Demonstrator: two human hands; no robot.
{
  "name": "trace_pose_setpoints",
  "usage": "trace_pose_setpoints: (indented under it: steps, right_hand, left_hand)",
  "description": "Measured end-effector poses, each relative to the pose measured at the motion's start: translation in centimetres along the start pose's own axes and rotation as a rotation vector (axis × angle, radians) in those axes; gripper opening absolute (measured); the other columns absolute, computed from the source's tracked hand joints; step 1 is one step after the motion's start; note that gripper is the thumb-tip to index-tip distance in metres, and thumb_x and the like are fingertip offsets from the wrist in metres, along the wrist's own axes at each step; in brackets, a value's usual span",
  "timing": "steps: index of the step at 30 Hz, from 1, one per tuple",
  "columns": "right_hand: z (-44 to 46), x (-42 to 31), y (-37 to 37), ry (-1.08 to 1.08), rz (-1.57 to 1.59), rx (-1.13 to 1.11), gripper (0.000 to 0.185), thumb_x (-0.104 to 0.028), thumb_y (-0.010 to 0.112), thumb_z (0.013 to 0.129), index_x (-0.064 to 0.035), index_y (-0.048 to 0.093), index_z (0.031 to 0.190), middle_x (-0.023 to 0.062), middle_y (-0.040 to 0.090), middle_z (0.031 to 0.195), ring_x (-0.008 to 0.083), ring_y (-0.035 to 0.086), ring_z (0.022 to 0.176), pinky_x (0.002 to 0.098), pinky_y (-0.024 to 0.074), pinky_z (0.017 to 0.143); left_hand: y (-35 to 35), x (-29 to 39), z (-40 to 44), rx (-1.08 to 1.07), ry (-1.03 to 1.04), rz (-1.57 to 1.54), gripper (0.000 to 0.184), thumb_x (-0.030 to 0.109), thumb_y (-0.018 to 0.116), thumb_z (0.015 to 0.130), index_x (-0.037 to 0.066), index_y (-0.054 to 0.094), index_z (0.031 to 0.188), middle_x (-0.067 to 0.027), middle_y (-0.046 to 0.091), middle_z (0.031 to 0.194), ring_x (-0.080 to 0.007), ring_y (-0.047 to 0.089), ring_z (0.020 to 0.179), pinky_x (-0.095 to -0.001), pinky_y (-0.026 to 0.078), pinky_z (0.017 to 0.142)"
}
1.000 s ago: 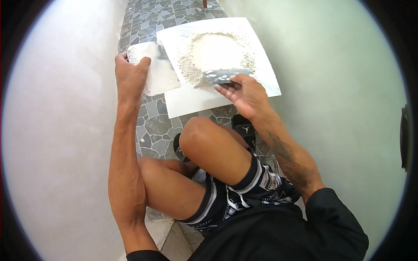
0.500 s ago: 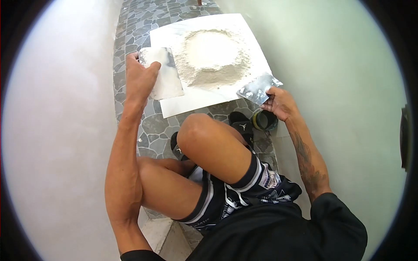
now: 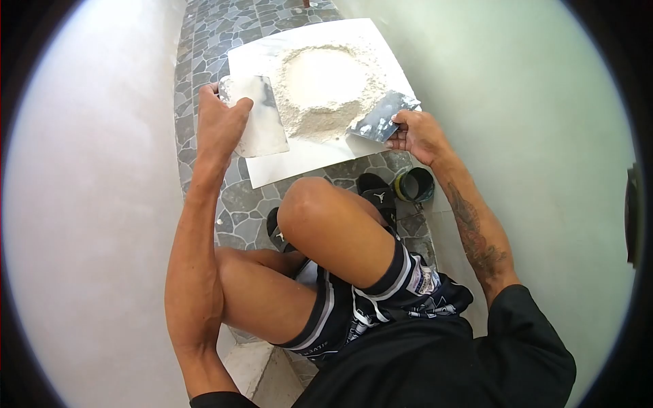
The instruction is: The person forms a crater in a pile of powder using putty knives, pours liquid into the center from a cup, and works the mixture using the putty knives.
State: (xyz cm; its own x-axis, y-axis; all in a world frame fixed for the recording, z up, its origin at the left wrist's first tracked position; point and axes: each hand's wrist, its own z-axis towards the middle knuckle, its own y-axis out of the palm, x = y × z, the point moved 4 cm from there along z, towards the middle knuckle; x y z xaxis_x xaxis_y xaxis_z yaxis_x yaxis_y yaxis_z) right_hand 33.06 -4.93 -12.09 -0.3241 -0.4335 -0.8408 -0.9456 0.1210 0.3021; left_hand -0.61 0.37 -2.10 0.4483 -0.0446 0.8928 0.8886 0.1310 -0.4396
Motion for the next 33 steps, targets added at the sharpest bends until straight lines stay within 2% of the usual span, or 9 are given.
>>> trace_pose_setpoints:
  steps: [13,19,23,28,33]
  right_hand:
    - [0.2,-4.4,4.1,-0.058,-0.174,-0.031,0.017,-0.013,0.059,0.089,0.0023,0.058,0.098,0.0130,0.065,0.091,0.0229,0.065,0.078,0.0386,0.0585,0.071]
    - [-0.8,-2.0,-1.1,-0.014,-0.137,0.040,0.021,-0.015,0.059,0.088,0.0021,0.057,0.100,0.0111,0.063,0.092,0.0209,0.062,0.076,0.0388,0.0558,0.072]
    - [-2.2,0.6,-3.3,0.094,-0.076,0.063,0.021,-0.015,0.059,0.088,0.0013,0.057,0.101,0.0105,0.062,0.094,0.0225,0.063,0.080,0.0402,0.0546,0.074]
    - [-1.2,2.4,-1.7,0.101,-0.045,0.047,0.025,-0.014,0.060,0.088,0.0026,0.054,0.106,0.0115,0.061,0.097,0.0238,0.064,0.083,0.0413,0.0563,0.074]
    - [-0.5,1.9,0.8,0.034,0.024,-0.013,0.019,-0.011,0.058,0.089,0.0040,0.055,0.100,0.0144,0.063,0.095,0.0250,0.065,0.082,0.0415,0.0571,0.075]
  left_hand:
    - [0.2,0.4,-0.2,0.015,0.044,-0.018,0.066,0.009,0.068,0.076,-0.018,0.038,0.127,-0.0222,0.058,0.105,-0.0221,0.063,0.086,-0.0324,0.055,0.072]
    - [0.0,0.4,0.1,0.024,0.049,0.000,0.063,0.009,0.067,0.077,-0.017,0.039,0.126,-0.0213,0.060,0.104,-0.0216,0.064,0.085,-0.0323,0.055,0.071]
    - [-0.1,0.1,-0.2,0.008,0.020,-0.027,0.061,0.010,0.067,0.077,-0.015,0.040,0.126,-0.0192,0.060,0.102,-0.0207,0.064,0.084,-0.0325,0.055,0.071]
    - [-0.2,-0.1,-0.2,0.016,0.016,-0.009,0.059,0.010,0.067,0.077,-0.013,0.041,0.125,-0.0180,0.059,0.101,-0.0207,0.064,0.085,-0.0326,0.055,0.072]
    - [-0.2,-0.1,-0.1,0.037,0.025,0.002,0.060,0.009,0.068,0.077,-0.013,0.040,0.125,-0.0188,0.060,0.102,-0.0213,0.064,0.086,-0.0326,0.055,0.074]
